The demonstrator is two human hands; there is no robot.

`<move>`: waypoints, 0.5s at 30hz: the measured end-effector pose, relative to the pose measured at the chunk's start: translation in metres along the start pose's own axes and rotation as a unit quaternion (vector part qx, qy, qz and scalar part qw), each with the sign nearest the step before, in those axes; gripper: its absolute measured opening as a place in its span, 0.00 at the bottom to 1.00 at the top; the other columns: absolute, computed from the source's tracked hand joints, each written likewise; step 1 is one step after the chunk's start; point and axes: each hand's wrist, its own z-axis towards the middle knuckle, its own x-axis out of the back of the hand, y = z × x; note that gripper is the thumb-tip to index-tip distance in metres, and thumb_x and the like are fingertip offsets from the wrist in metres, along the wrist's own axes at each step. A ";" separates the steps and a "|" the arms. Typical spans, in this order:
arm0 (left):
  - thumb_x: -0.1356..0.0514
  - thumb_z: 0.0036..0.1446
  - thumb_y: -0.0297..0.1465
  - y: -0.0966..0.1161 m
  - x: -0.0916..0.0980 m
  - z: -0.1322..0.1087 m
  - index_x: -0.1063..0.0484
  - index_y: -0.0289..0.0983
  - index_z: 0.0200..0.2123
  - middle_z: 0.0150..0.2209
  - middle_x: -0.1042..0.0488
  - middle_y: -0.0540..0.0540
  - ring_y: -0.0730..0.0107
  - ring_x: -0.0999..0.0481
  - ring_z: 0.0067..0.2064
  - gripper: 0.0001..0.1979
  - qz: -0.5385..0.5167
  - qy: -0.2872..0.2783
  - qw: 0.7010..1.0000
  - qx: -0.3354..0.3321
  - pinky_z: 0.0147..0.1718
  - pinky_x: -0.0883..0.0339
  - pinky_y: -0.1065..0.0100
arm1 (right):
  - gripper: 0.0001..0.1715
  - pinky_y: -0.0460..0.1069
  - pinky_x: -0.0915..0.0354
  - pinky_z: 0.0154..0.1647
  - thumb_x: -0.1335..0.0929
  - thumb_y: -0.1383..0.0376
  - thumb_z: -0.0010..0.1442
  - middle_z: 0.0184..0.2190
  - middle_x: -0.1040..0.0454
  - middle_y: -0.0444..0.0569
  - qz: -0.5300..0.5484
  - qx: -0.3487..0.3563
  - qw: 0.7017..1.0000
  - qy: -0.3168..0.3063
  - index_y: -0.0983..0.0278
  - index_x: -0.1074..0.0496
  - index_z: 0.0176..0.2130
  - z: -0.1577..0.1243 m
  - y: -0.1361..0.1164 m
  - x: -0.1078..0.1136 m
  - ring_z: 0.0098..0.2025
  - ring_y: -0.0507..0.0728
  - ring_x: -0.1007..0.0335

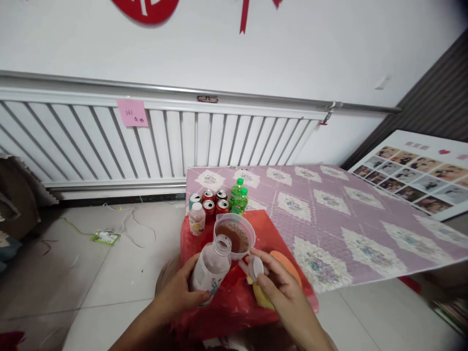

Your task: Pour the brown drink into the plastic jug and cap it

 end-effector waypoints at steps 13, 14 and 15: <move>0.35 0.42 0.25 0.011 0.016 -0.011 0.39 0.42 0.62 0.60 0.31 0.41 0.48 0.33 0.62 0.41 0.157 0.028 0.987 -0.006 0.63 0.41 0.49 | 0.24 0.55 0.37 0.61 0.34 0.63 0.64 0.60 0.31 0.47 -0.215 0.146 0.955 -0.140 0.52 0.32 0.59 0.031 -0.036 -0.017 0.60 0.59 0.34; 0.34 0.42 0.25 0.010 0.017 -0.012 0.39 0.42 0.62 0.60 0.31 0.40 0.48 0.33 0.62 0.41 0.167 0.028 0.986 -0.007 0.63 0.41 0.49 | 0.24 0.55 0.38 0.62 0.34 0.63 0.64 0.60 0.31 0.47 -0.221 0.151 0.952 -0.150 0.51 0.32 0.59 0.031 -0.036 -0.017 0.61 0.59 0.35; 0.34 0.43 0.26 0.008 0.019 -0.012 0.39 0.42 0.62 0.60 0.31 0.40 0.48 0.33 0.62 0.41 0.177 0.028 0.984 -0.009 0.63 0.41 0.50 | 0.25 0.55 0.39 0.63 0.34 0.64 0.64 0.60 0.31 0.47 -0.226 0.154 0.949 -0.159 0.50 0.32 0.59 0.031 -0.036 -0.017 0.62 0.59 0.36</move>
